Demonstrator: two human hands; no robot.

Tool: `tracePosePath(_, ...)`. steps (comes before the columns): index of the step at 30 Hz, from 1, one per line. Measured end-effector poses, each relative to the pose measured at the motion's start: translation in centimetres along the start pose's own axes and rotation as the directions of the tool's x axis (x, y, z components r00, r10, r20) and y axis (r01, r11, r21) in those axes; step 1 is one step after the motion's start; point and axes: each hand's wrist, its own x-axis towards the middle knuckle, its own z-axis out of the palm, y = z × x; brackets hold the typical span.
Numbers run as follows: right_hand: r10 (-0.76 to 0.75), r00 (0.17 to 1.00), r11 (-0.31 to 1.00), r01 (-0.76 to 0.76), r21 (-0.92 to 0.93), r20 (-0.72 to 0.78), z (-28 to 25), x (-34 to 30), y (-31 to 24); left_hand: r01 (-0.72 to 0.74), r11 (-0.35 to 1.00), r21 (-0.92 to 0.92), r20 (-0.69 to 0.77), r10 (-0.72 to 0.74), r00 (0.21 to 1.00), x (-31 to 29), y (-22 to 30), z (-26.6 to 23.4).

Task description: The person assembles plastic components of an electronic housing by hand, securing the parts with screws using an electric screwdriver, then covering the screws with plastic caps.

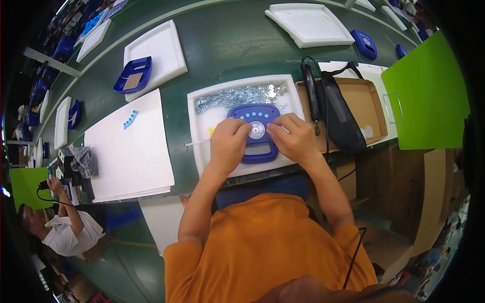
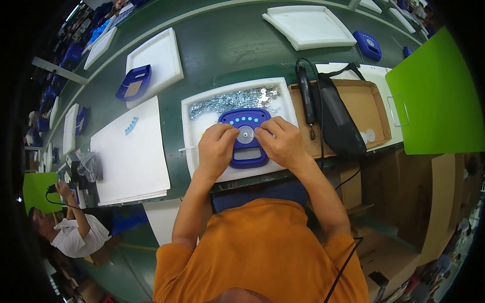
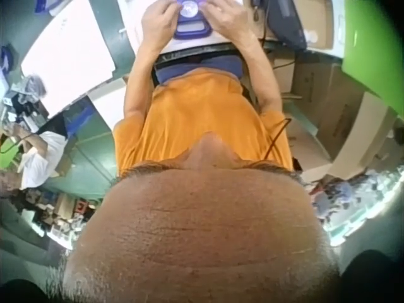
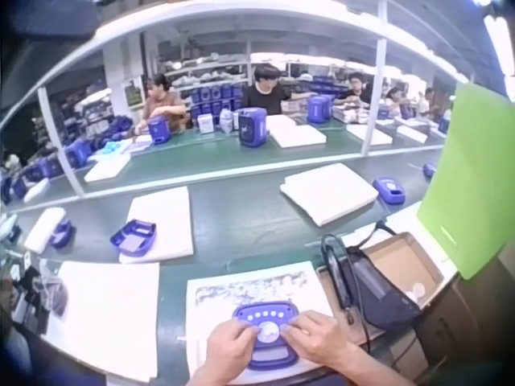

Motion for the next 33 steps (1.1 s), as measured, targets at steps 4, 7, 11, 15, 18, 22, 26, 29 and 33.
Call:
tracePosePath(4,0.042,0.999,0.999,-0.042,0.015,0.001,-0.8,-1.3,-0.4,-0.166,0.977,0.134,0.106,0.153,0.983,0.3,-0.4,1.4)
tracePosePath(7,0.058,0.998,0.998,-0.059,0.036,0.023,-1.1,-2.2,-0.5,-0.225,0.959,0.174,0.156,0.199,0.968,0.3,-0.2,1.2)
tracePosePath(11,0.072,0.997,0.996,-0.072,0.046,0.005,-1.3,-2.6,-0.6,-0.269,0.944,0.192,0.202,0.23,0.952,0.3,0.2,0.9)
tracePosePath(15,0.071,0.997,0.995,-0.07,0.073,-0.009,-1.2,-2.8,-0.7,-0.287,0.933,0.22,0.217,0.24,0.946,-0.2,0.6,0.5)
tracePosePath(18,0.087,0.996,0.992,-0.086,0.088,-0.002,-1.1,-3.0,-1.2,-0.168,0.975,0.149,0.169,0.142,0.975,-0.9,0.5,-0.1)
tracePosePath(22,0.107,0.994,0.987,-0.111,0.118,0.033,-0.8,-3.0,-2.5,-0.048,0.992,0.114,0.142,0.031,0.989,-0.8,-0.6,-0.6)
tracePosePath(26,0.109,0.99,0.981,-0.121,0.154,0.084,-0.1,-2.7,-4.0,-0.102,0.986,0.132,0.207,0.073,0.976,-0.4,-0.9,-0.8)
tracePosePath(29,0.106,0.983,0.981,-0.127,0.147,0.147,0.6,-2.7,-4.5,-0.099,0.983,0.153,0.247,0.059,0.967,-0.9,-1.2,-0.8)
tracePosePath(33,0.136,0.979,0.989,-0.142,0.032,0.15,0.8,-2.7,-3.7,-0.087,0.987,0.136,0.281,0.045,0.959,-2.0,-0.2,-1.1)
